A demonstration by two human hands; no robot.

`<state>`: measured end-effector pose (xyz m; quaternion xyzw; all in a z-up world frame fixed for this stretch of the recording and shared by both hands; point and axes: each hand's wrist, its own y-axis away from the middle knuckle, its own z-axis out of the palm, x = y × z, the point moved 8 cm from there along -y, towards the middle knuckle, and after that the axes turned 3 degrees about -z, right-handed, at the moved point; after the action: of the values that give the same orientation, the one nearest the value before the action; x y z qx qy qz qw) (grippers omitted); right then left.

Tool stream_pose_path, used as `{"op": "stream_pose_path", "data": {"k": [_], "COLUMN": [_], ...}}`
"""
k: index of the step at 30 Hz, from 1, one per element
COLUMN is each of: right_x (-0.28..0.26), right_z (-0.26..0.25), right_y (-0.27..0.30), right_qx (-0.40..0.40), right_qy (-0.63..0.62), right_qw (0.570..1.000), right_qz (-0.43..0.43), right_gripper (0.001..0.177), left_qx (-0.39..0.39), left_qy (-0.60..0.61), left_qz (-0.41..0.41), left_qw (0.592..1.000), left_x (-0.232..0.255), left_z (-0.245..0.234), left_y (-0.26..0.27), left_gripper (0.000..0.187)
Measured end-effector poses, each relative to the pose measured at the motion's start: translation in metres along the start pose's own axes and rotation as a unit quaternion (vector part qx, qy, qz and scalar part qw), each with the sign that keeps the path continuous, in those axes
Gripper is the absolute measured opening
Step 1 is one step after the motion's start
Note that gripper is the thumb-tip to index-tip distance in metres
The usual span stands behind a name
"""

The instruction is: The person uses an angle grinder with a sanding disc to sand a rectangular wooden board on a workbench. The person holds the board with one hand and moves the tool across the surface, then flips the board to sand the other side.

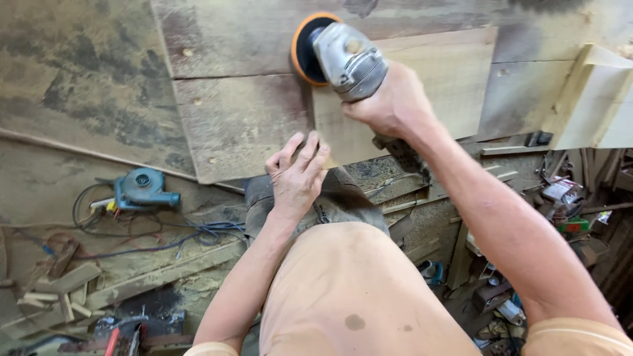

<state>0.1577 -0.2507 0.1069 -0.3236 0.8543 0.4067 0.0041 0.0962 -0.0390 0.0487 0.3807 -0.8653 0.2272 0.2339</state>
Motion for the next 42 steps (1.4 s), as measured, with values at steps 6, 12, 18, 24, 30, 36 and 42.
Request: {"op": "stream_pose_path", "data": {"k": [6,12,18,24,30,36,42], "right_x": [0.055,0.138,0.216,0.252,0.267,0.257,0.209], "right_z": [-0.03,-0.069,-0.099,-0.112,-0.111,-0.087,-0.055], "right_y": [0.005,0.002,-0.011,-0.014,0.003,0.026,0.042], "right_qx": [0.001,0.034,0.082,0.09,0.087,0.076,0.068], "right_qy": [-0.053,-0.141,-0.168,-0.172,-0.13,-0.143,-0.142], "right_qw": [0.996,0.976,0.967,0.966,0.971,0.965,0.968], "right_qz": [0.066,0.164,0.175,0.168,0.179,0.208,0.197], "right_gripper": [0.032,0.029,0.03,0.027,0.03,0.031,0.032], "left_qx": [-0.019,-0.024,-0.023,-0.026,-0.032,-0.027,-0.018], "left_qy": [-0.014,-0.015,-0.011,-0.017,-0.012,-0.01,-0.007], "left_qz": [0.009,0.015,0.02,0.01,0.007,0.005,0.007], "left_qw": [1.0,0.999,0.999,0.999,0.999,1.0,1.0], "left_x": [-0.001,0.0,0.002,0.0,0.0,-0.002,-0.002], "left_z": [0.006,0.006,0.006,0.011,0.01,0.01,0.01], "left_y": [0.003,0.001,-0.001,0.003,0.004,0.004,0.003], "left_gripper": [0.042,0.03,0.028,0.026,0.032,0.033,0.035]}}
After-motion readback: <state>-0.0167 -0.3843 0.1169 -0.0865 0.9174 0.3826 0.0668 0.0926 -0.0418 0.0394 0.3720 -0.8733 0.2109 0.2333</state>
